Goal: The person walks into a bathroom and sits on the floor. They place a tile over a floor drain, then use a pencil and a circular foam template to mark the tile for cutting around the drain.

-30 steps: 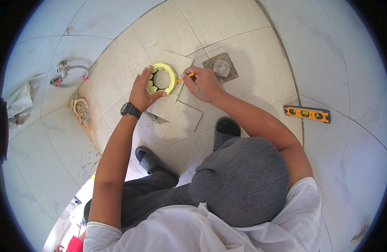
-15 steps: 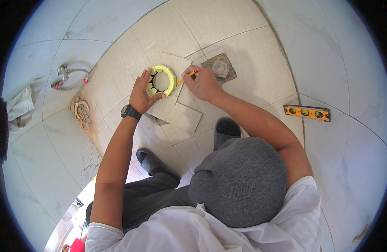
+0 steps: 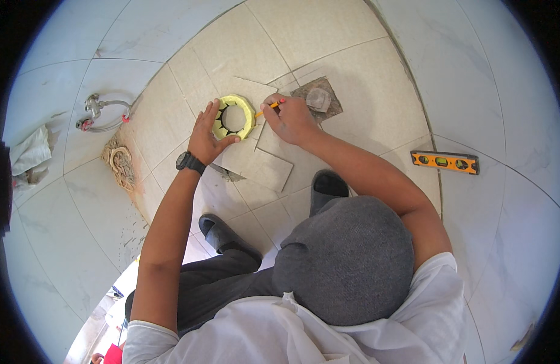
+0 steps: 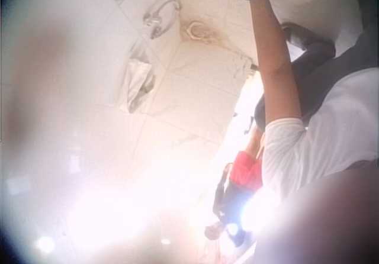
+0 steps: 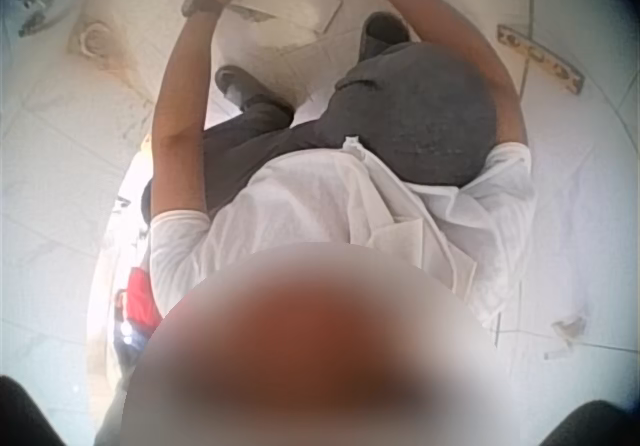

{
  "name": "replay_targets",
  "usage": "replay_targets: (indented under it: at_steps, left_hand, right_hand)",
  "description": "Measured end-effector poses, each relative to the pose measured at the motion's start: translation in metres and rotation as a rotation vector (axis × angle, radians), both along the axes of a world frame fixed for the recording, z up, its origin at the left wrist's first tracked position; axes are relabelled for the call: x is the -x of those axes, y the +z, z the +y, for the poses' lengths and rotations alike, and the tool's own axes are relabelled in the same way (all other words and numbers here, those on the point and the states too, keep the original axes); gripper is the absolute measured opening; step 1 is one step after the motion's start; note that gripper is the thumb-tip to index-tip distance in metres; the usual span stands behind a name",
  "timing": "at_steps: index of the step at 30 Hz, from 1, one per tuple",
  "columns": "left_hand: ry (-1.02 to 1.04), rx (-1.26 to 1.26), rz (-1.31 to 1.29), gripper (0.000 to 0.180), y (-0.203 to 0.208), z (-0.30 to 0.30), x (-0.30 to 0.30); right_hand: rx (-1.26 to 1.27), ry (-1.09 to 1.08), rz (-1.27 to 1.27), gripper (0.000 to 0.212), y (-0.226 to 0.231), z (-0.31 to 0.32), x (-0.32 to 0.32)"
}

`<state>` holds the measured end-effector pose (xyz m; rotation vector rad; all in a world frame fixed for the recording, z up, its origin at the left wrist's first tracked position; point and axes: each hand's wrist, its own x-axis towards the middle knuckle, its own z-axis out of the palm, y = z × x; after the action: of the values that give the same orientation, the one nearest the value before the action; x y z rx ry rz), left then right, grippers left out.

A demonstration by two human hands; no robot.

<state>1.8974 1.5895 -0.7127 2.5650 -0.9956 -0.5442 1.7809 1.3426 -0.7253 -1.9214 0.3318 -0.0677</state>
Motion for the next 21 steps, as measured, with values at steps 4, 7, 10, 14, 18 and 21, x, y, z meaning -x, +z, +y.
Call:
replay_targets:
  at_steps: [4,7,10,14,18,21]
  left_hand:
    - [-0.004,-0.007,0.013,0.116,0.0,-0.001,-0.001]
    - [-0.003,-0.003,0.005,0.116,0.0,-0.001,-0.001]
    - [-0.003,0.003,0.006,0.116,-0.001,0.0,-0.001]
    - [-0.007,0.008,0.001,0.117,-0.002,0.0,-0.001]
    - [0.01,-0.021,0.001,0.118,-0.002,0.0,0.0]
    - [-0.006,-0.004,-0.003,0.119,-0.002,0.0,0.0]
  right_hand:
    - [-0.071,0.067,0.099,0.025,0.008,0.001,0.001]
    - [-0.04,0.054,0.032,0.024,0.007,0.003,0.001]
    - [-0.004,0.026,0.035,0.023,0.004,0.001,-0.002]
    - [-0.055,0.053,0.048,0.024,0.002,-0.002,-0.003]
    - [-0.066,0.037,0.006,0.025,0.003,0.0,0.001]
    - [-0.024,0.056,-0.042,0.025,0.002,0.002,0.01]
